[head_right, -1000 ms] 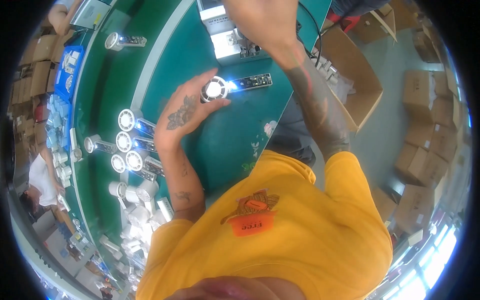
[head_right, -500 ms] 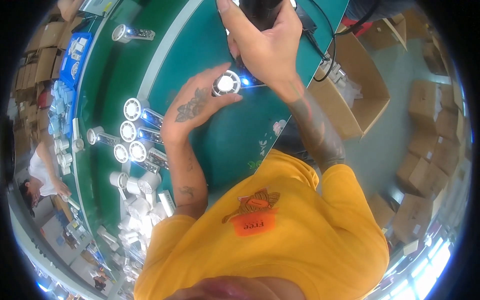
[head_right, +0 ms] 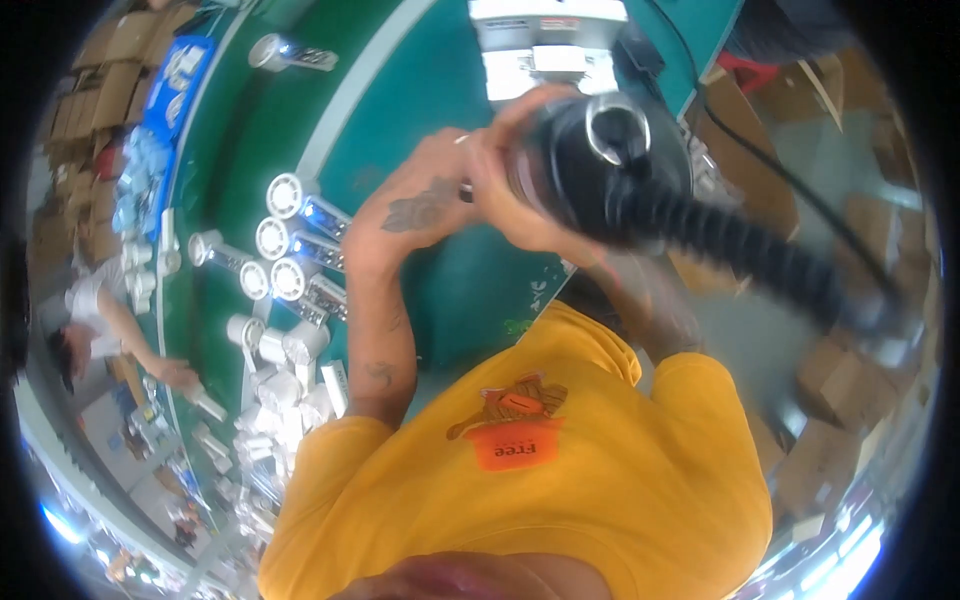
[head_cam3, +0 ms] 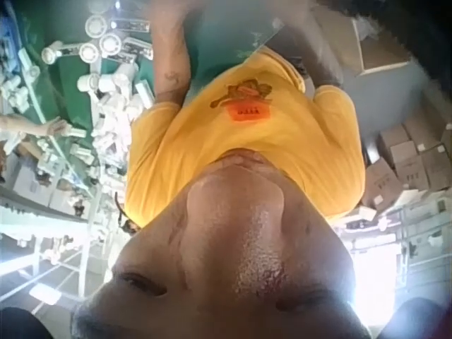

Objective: The person assembles small electronic components and PCBs into white plastic housings using an electric screwdriver.

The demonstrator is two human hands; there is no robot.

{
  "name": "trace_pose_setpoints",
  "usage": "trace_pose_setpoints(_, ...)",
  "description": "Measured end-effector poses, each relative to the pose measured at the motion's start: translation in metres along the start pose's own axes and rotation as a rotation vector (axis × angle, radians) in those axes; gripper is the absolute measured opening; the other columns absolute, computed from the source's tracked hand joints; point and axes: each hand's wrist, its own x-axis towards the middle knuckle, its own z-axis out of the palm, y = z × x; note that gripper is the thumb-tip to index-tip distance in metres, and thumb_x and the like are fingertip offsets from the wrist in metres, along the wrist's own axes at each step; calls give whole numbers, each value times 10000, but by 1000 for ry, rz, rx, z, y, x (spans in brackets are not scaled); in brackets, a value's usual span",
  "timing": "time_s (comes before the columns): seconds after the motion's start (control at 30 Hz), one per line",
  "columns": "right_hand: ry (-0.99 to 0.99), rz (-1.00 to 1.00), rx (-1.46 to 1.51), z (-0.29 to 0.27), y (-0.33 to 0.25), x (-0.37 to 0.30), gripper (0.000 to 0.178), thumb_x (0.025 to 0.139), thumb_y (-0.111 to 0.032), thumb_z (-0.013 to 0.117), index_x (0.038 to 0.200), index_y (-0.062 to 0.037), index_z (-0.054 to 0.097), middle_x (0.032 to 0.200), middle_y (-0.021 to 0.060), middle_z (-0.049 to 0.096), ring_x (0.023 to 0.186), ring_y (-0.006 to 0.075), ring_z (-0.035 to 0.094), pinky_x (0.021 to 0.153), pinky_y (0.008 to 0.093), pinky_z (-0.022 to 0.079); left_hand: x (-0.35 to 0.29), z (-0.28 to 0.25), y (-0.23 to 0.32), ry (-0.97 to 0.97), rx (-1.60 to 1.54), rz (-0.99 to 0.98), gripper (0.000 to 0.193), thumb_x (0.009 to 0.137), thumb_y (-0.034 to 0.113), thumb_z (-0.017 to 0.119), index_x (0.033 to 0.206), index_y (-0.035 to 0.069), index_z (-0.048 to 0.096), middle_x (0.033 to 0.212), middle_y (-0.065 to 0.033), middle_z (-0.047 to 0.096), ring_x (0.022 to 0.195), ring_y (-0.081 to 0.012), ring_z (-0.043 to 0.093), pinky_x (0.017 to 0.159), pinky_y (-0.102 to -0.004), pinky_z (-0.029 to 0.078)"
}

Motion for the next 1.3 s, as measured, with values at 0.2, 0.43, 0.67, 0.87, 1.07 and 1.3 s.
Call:
trace_pose_setpoints(0.2, 244, -70, 566, 2, -25, 9, 357, 1027, -372, 509, 1261, -103, 526, 670, 13, 431, 496, 135, 427, 473, 310, 397, -23, -56, 1, 248, 375, 14, 450, 711, 53, 744, 1138, 147, 637, 944, -86, 626, 973, -297, 616, 897, -479, 428)
trace_pose_setpoints(0.43, 591, 156, 510, -33, -30, -1, 329, 1048, -330, 452, 1253, -79, 507, 688, 26, 423, 499, 136, 397, 491, 312, 382, -88, -228, -125, 389, 472, -1134, 911, 716, 506, 869, 1478, 122, 549, 1464, -109, 599, 1308, -226, 588, 1063, -357, 468)
trace_pose_setpoints(0.67, 750, 349, 426, -51, -25, -30, 336, 1054, -235, 516, 1297, -11, 450, 680, 47, 426, 492, 152, 418, 501, 315, 408, -180, -251, -231, 260, 122, -1583, 673, 841, 435, 788, 1417, 157, 579, 1273, -101, 665, 1016, -276, 707, 798, -438, 613)
trace_pose_setpoints(0.87, 649, 304, 346, -57, -29, -21, 304, 1074, -269, 477, 1282, -47, 470, 654, 25, 412, 462, 121, 399, 479, 298, 389, -144, -278, -178, 302, 262, -1238, 539, 869, 342, 769, 1361, 204, 597, 1160, -118, 695, 836, -267, 728, 665, -350, 625)
trace_pose_setpoints(1.07, 448, -136, 33, -58, -24, 51, 202, 1047, -176, 532, 1156, -8, 507, 638, 49, 489, 471, 161, 490, 491, 330, 444, -11, -152, 0, 228, 137, -709, 510, 872, 410, 792, 1247, 82, 685, 959, -87, 717, 756, -164, 674, 672, -300, 537)
trace_pose_setpoints(1.3, 484, -134, -125, -22, 25, 102, 267, 911, -89, 790, 1110, -22, 625, 803, -20, 640, 573, 30, 548, 512, 213, 420, 24, -25, 32, 81, 299, -627, 588, 842, 639, 713, 1006, 77, 765, 712, -118, 718, 719, -273, 717, 675, -414, 529)
